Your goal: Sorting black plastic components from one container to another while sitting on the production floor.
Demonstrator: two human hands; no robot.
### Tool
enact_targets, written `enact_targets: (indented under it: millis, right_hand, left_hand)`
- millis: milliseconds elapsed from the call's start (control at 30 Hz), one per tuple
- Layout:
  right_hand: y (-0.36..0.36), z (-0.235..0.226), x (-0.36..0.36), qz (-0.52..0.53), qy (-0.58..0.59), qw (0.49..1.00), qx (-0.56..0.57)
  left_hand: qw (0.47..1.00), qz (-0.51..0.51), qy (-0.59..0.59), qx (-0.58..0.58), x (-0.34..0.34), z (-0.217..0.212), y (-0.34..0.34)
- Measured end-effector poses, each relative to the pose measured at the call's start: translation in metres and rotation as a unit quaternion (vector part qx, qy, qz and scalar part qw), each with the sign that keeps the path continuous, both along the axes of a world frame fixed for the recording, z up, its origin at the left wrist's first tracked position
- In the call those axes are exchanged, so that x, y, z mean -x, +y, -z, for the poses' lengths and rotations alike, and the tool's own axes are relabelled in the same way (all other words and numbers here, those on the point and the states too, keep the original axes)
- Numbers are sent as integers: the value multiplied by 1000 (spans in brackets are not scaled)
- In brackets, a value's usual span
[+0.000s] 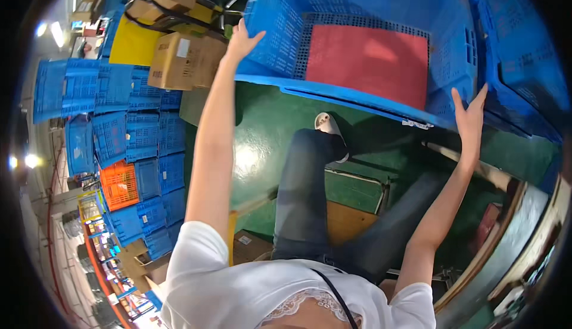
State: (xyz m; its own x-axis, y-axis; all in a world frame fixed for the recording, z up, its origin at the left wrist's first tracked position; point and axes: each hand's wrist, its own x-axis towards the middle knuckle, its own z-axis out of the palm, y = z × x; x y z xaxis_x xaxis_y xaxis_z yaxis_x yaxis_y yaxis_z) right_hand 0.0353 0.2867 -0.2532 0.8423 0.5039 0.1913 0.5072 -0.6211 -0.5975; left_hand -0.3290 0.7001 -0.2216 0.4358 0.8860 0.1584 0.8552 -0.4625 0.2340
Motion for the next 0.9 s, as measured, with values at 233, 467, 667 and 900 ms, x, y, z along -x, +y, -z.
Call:
enact_targets:
  millis: [233, 467, 667, 900]
  right_hand:
    - [25, -26, -24, -26, 125, 988, 84]
    - [34, -13, -47, -47, -29, 988, 143]
    - [65, -20, -69, 56, 132, 981, 127]
    - [108, -79, -51, 131, 318, 939, 30]
  left_hand:
    - [998, -64, -3, -25, 1, 22, 17]
    - [986, -130, -50, 95, -5, 8, 27]
    - [972, -192, -63, 119, -12, 3, 25]
    - [902, -217, -123, 354, 22, 1, 60]
